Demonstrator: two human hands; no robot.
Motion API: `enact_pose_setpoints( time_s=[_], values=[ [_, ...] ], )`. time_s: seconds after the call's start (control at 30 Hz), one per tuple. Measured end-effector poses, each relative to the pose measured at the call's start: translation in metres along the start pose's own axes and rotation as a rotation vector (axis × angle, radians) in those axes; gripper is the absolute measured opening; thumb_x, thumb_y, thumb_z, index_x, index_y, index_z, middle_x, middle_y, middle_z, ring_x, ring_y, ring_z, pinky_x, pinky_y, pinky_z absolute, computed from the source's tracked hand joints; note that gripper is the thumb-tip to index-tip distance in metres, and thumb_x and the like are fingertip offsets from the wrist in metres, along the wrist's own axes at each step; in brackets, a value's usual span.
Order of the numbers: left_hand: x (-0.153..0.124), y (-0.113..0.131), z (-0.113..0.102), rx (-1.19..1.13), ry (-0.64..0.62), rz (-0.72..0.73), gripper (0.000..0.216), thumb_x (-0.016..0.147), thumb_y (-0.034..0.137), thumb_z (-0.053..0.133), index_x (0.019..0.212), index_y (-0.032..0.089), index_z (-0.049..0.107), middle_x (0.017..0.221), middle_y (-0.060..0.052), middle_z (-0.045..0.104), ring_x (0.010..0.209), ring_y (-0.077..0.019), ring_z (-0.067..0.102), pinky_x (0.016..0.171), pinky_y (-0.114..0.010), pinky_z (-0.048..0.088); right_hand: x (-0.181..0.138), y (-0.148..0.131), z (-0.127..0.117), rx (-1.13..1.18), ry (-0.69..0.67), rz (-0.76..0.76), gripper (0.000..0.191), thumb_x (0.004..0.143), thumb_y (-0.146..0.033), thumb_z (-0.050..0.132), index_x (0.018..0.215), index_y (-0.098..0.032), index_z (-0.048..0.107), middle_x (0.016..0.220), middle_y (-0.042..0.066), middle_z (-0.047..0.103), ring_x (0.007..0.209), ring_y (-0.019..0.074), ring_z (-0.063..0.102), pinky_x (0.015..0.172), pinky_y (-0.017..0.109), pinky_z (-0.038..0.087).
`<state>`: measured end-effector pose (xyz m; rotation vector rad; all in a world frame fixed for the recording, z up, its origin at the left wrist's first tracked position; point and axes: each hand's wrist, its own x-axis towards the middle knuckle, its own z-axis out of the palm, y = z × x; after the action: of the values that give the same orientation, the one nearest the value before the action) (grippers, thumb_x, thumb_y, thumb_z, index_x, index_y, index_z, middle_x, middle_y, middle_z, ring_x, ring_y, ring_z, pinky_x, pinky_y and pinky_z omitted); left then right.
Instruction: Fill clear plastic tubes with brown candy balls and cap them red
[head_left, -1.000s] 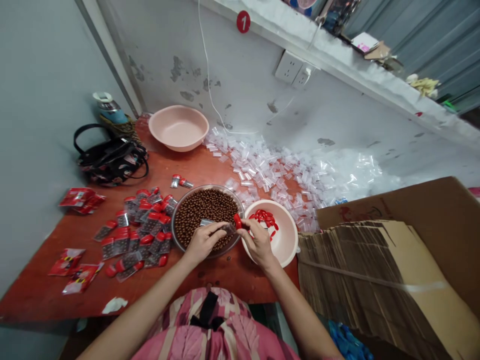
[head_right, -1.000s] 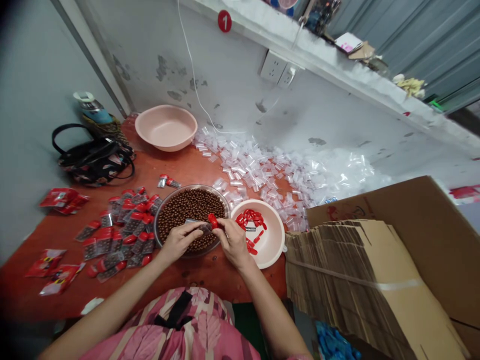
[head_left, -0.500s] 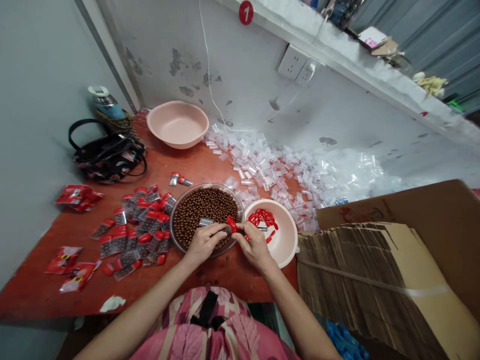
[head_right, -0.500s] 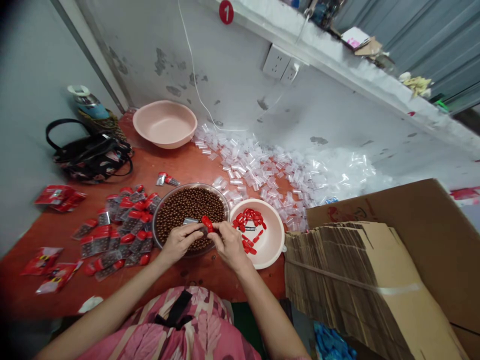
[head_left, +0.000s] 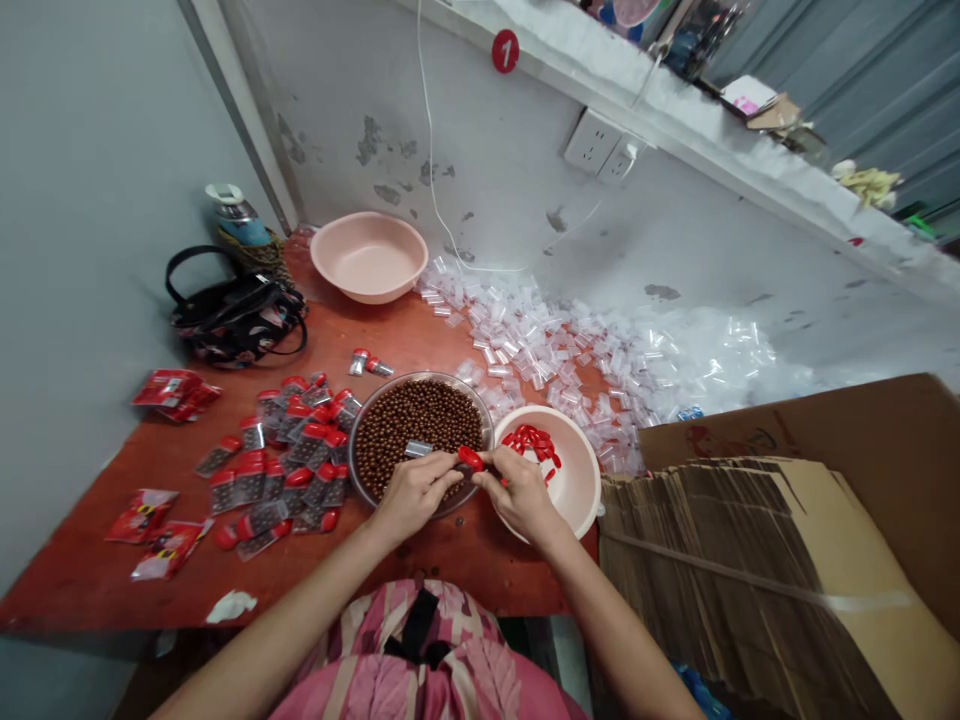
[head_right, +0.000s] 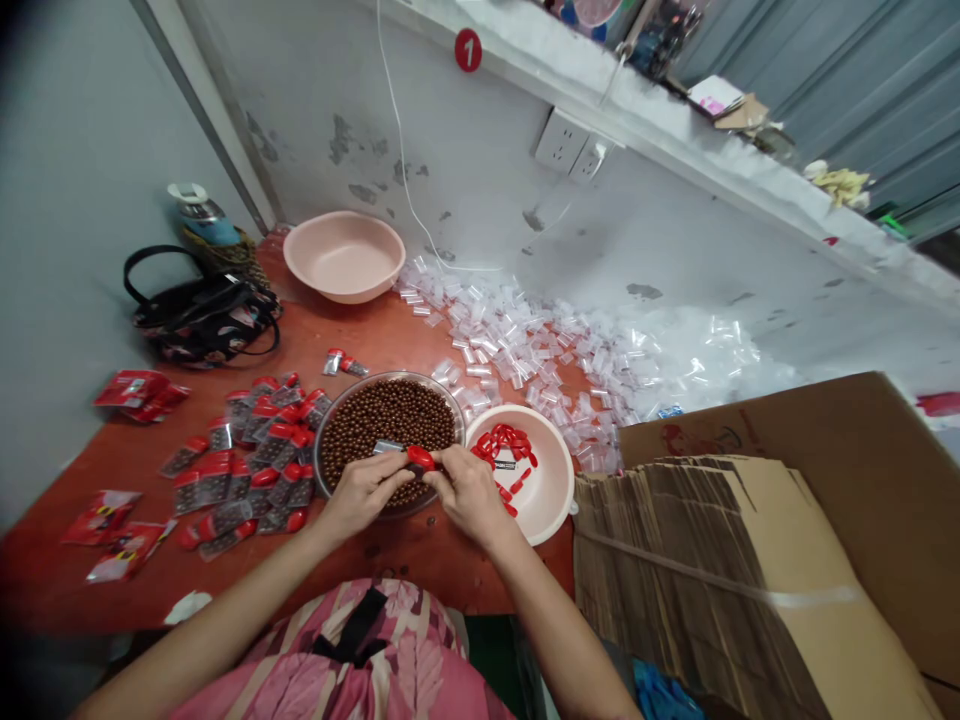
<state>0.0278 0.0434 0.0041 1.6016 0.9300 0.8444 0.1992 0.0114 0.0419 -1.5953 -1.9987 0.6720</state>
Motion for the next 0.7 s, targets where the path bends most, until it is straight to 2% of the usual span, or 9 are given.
enact_pose_setpoints(
  time_s=[0.13,0.27,0.37,0.43,0.5,0.57,0.63,0.7],
  values=[
    [-0.006,-0.001,-0.004,-0.102,0.018,-0.047,0.015,0.071,0.030,0.056,0.075,0.021,0.068,0.073,-0.004,0.064,0.071,-0.0185,0.055,0.071,-0.026,0.040,-0.001,-0.005,0.004,0.014,-0.030,-0.021,0.014,0.080,-0.025,0.048,0.089,-0.019,0.056,0.076,0.004,0.055,0.069,0.0139,0.050,0.062,0.023,0.038],
    [-0.008,-0.007,-0.006,-0.157,0.011,-0.092,0.018,0.070,0.031,0.056,0.078,0.020,0.069,0.077,-0.004,0.065,0.074,-0.0195,0.056,0.072,-0.027,0.042,0.003,0.001,0.009,0.142,-0.096,-0.013,0.014,0.078,-0.027,0.052,0.087,-0.019,0.058,0.075,0.003,0.057,0.069,0.0128,0.051,0.063,0.023,0.039],
    [-0.007,-0.016,-0.004,-0.186,-0.033,-0.133,0.022,0.072,0.031,0.055,0.084,0.019,0.068,0.079,-0.004,0.066,0.074,-0.0192,0.057,0.070,-0.027,0.042,0.012,0.010,0.006,0.306,-0.231,0.026,0.016,0.076,-0.030,0.053,0.084,-0.017,0.059,0.073,0.001,0.058,0.068,0.0123,0.053,0.062,0.022,0.041],
    [-0.006,-0.019,-0.002,-0.244,-0.068,-0.188,0.025,0.073,0.032,0.053,0.089,0.018,0.067,0.080,-0.004,0.066,0.072,-0.0188,0.058,0.067,-0.026,0.043,0.021,0.010,-0.002,0.381,-0.313,0.020,0.027,0.074,-0.033,0.055,0.096,-0.018,0.057,0.084,0.002,0.060,0.075,0.0134,0.055,0.066,0.024,0.044],
    [-0.005,-0.019,0.000,-0.280,-0.105,-0.214,0.027,0.074,0.033,0.053,0.090,0.017,0.067,0.080,-0.004,0.066,0.071,-0.0184,0.057,0.066,-0.026,0.042,0.033,0.004,-0.015,0.356,-0.349,-0.061,0.053,0.068,-0.035,0.062,0.116,-0.020,0.046,0.108,0.007,0.054,0.096,0.0179,0.051,0.078,0.029,0.042],
    [-0.005,-0.017,0.000,-0.288,-0.156,-0.206,0.026,0.073,0.033,0.054,0.086,0.016,0.067,0.077,-0.004,0.066,0.070,-0.0181,0.057,0.066,-0.026,0.042,0.046,-0.006,-0.028,0.285,-0.420,-0.190,0.074,0.062,-0.036,0.067,0.127,-0.022,0.033,0.124,0.010,0.042,0.114,0.0212,0.038,0.091,0.033,0.035],
    [-0.006,-0.016,-0.002,-0.317,-0.176,-0.222,0.025,0.072,0.034,0.055,0.083,0.015,0.068,0.075,-0.004,0.066,0.069,-0.0181,0.057,0.066,-0.027,0.043,0.056,-0.014,-0.037,0.236,-0.539,-0.296,0.071,0.064,-0.035,0.064,0.127,-0.024,0.032,0.124,0.008,0.041,0.118,0.0201,0.034,0.095,0.034,0.031],
    [-0.009,-0.018,-0.004,-0.399,-0.114,-0.287,0.025,0.070,0.033,0.059,0.084,0.015,0.067,0.077,-0.005,0.066,0.070,-0.0186,0.057,0.068,-0.028,0.044,0.062,-0.017,-0.038,0.199,-0.577,-0.344,0.061,0.069,-0.033,0.061,0.125,-0.025,0.037,0.118,0.007,0.046,0.112,0.0177,0.040,0.093,0.032,0.033]
  ],
)
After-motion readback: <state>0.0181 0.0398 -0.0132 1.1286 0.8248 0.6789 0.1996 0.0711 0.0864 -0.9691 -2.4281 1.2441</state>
